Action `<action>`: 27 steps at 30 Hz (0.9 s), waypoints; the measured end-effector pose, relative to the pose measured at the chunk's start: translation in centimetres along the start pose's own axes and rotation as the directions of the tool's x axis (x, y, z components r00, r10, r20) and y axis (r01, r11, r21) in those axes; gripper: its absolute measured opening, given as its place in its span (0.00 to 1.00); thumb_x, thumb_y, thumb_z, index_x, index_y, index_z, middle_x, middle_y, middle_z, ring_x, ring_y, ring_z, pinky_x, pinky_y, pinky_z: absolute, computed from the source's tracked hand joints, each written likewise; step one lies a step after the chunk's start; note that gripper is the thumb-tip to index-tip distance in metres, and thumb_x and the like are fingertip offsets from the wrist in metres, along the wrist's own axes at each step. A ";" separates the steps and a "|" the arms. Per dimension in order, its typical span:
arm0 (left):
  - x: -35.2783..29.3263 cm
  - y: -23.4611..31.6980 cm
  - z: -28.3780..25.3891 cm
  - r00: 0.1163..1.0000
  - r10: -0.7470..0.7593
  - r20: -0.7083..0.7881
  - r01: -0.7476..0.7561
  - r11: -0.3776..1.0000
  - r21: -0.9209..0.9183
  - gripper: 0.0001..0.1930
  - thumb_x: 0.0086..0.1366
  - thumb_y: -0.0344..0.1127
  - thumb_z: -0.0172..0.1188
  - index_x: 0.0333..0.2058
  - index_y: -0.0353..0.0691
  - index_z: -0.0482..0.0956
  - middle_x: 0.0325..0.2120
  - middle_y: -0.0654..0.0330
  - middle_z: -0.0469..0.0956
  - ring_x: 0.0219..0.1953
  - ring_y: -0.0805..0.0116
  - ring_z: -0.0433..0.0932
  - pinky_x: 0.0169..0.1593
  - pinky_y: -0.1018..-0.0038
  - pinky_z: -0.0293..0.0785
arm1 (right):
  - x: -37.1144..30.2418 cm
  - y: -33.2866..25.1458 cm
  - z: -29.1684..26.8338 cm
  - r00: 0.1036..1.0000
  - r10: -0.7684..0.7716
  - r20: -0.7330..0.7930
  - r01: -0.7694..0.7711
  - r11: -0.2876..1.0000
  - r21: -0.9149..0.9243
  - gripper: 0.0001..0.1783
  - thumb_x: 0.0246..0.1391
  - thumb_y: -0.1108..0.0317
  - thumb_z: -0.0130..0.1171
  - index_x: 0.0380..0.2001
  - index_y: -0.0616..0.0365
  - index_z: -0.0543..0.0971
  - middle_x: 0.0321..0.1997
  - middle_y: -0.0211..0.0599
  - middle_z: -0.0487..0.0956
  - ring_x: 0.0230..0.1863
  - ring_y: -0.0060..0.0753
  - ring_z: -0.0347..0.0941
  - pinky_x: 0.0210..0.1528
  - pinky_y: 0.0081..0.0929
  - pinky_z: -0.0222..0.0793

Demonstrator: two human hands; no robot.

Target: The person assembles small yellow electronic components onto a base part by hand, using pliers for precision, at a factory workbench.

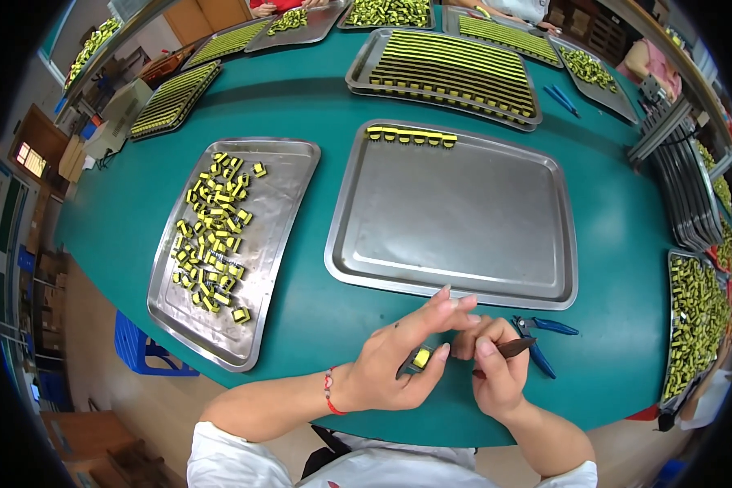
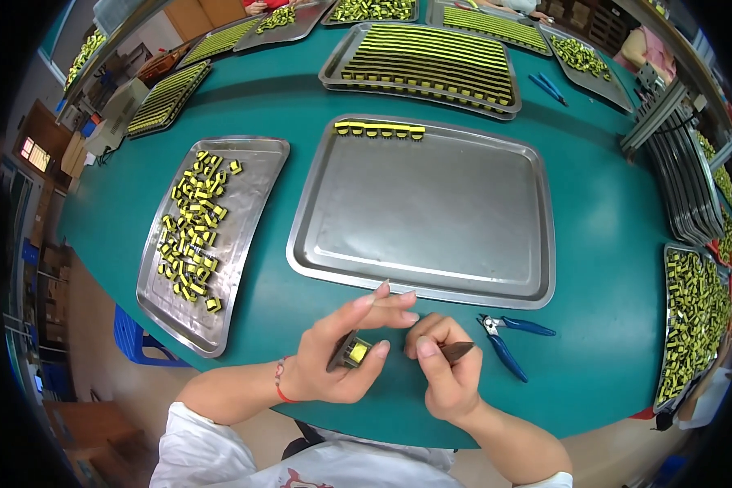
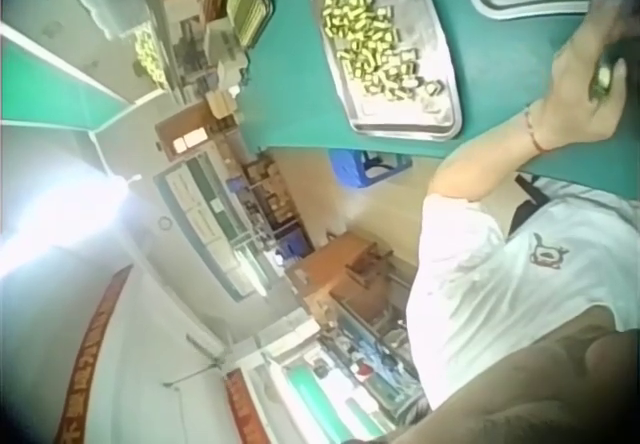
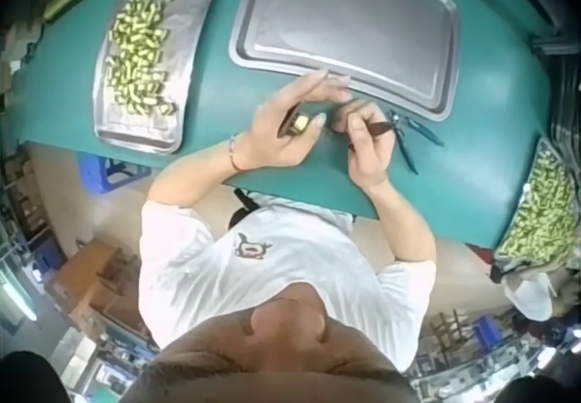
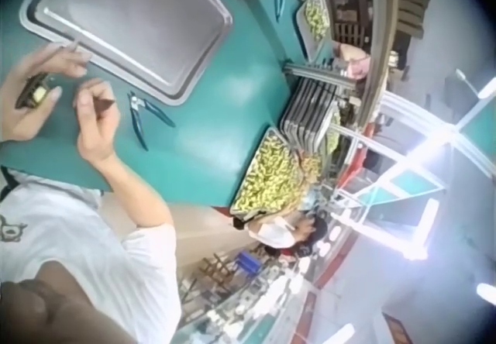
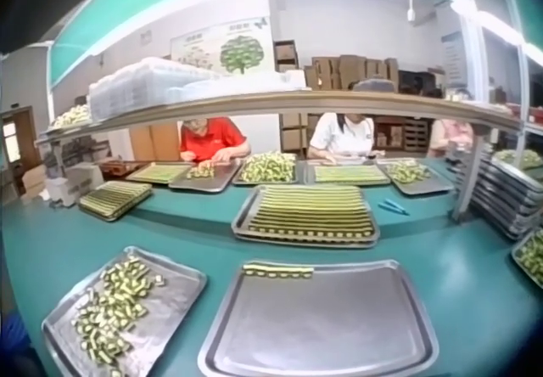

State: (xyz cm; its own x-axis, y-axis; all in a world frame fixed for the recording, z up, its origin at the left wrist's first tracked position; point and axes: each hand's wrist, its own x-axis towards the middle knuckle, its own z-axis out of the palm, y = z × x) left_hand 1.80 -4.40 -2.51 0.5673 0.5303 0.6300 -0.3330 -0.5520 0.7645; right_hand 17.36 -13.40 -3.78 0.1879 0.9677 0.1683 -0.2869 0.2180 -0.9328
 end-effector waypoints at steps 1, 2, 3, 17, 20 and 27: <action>0.1 -0.1 0.0 1.000 0.002 -0.002 -0.002 1.000 0.001 0.37 0.60 0.13 0.49 0.67 0.38 0.50 0.50 0.43 0.77 0.63 0.41 0.69 0.69 0.48 0.53 | -0.2 0.1 -0.2 1.000 0.023 0.019 -0.023 1.000 -0.009 0.08 0.65 0.69 0.48 0.33 0.62 0.68 0.34 0.40 0.74 0.33 0.24 0.66 0.38 0.25 0.63; 0.2 -0.1 -0.1 1.000 0.017 0.007 -0.017 0.999 0.028 0.36 0.60 0.13 0.49 0.67 0.37 0.51 0.49 0.42 0.77 0.62 0.41 0.69 0.69 0.47 0.52 | -0.2 0.0 0.1 1.000 0.022 0.021 -0.022 1.000 -0.010 0.08 0.65 0.69 0.48 0.33 0.62 0.68 0.34 0.40 0.74 0.33 0.24 0.66 0.38 0.25 0.63; 0.3 -0.2 -0.1 0.999 0.032 0.017 -0.033 0.998 0.056 0.36 0.60 0.13 0.49 0.67 0.37 0.51 0.49 0.42 0.77 0.62 0.41 0.69 0.69 0.46 0.52 | -0.1 -0.4 0.7 0.998 0.066 -0.013 -0.066 0.998 0.000 0.06 0.65 0.71 0.48 0.36 0.64 0.68 0.35 0.40 0.75 0.34 0.24 0.68 0.39 0.25 0.65; 0.2 0.0 0.0 0.989 -0.110 0.096 0.107 0.994 0.031 0.35 0.66 0.28 0.53 0.69 0.35 0.49 0.54 0.39 0.73 0.64 0.40 0.66 0.71 0.44 0.34 | -1.2 -0.1 1.7 0.987 0.149 0.061 -0.142 0.984 -0.104 0.23 0.54 0.83 0.60 0.54 0.69 0.70 0.43 0.44 0.80 0.43 0.27 0.78 0.46 0.25 0.76; 1.2 0.8 -1.0 0.961 -0.169 0.220 0.124 0.971 0.205 0.37 0.67 0.40 0.51 0.70 0.35 0.47 0.60 0.39 0.68 0.69 0.39 0.56 0.70 0.43 0.21 | -1.1 0.4 1.7 0.990 0.133 0.038 -0.126 0.982 -0.141 0.22 0.54 0.83 0.60 0.53 0.69 0.71 0.40 0.42 0.80 0.42 0.27 0.78 0.46 0.25 0.76; 1.6 0.6 -1.0 0.955 -0.226 0.192 0.188 0.962 0.197 0.36 0.67 0.46 0.52 0.68 0.35 0.55 0.65 0.47 0.63 0.73 0.41 0.46 0.68 0.40 0.18 | -0.4 0.0 1.6 0.992 0.123 0.014 -0.119 0.980 -0.158 0.20 0.54 0.86 0.54 0.52 0.69 0.71 0.42 0.42 0.79 0.44 0.30 0.77 0.48 0.27 0.74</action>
State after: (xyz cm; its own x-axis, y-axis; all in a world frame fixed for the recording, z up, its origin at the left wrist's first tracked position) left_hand 1.77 -3.19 -0.90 0.7613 0.5080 0.4030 -0.0654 -0.5582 0.8271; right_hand 15.76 -13.53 -3.37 0.1383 0.9888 0.0567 -0.1554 0.0782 -0.9847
